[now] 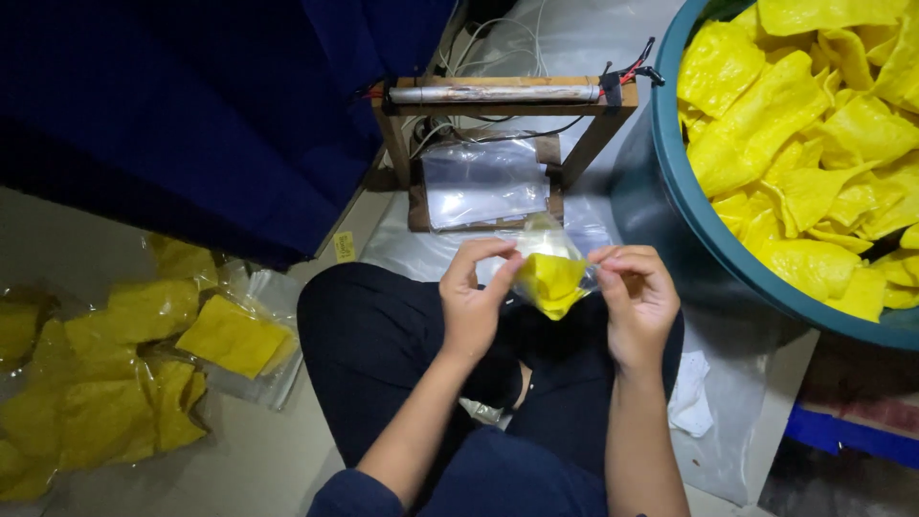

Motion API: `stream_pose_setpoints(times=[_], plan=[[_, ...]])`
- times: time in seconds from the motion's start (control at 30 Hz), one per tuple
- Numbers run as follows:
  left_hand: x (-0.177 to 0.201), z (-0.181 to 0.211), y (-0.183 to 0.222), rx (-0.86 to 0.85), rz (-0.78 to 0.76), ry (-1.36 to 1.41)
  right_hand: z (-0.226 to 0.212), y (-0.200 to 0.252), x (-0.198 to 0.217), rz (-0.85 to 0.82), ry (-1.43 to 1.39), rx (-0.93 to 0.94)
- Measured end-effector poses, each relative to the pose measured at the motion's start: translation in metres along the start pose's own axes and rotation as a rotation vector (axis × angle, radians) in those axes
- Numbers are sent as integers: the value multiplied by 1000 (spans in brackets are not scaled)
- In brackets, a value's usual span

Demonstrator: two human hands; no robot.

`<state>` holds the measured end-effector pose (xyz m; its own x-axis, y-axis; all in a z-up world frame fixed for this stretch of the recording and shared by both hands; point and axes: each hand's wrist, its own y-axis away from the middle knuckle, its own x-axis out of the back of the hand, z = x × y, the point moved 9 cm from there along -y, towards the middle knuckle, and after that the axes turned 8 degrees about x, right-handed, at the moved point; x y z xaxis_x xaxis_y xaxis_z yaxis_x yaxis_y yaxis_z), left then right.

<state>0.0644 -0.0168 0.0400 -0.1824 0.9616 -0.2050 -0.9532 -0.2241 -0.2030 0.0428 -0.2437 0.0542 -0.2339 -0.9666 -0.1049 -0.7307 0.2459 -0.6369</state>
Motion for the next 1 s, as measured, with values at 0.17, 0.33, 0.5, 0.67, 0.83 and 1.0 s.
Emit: stream_pose_setpoints(times=[0.17,0.33,0.5,0.67,0.83,1.0], plan=[[19,-5,-16,-4,-69,-9,19,3,26,138,-9,-33],[34,-30,-18,156,20,-13,39,17,39,270,-51,-156],[26,-2,-15,48,-134,-502,2,0,9,-112,494,65],[30,9,-7,-119,-109,-796,-10,-2,0,-310,662,178],[32,0,-22,-86,-173,-804,15,-11,-4,-414,726,237],[36,-31,-73,178,-77,-425,105,-33,-1,-31,147,-190]])
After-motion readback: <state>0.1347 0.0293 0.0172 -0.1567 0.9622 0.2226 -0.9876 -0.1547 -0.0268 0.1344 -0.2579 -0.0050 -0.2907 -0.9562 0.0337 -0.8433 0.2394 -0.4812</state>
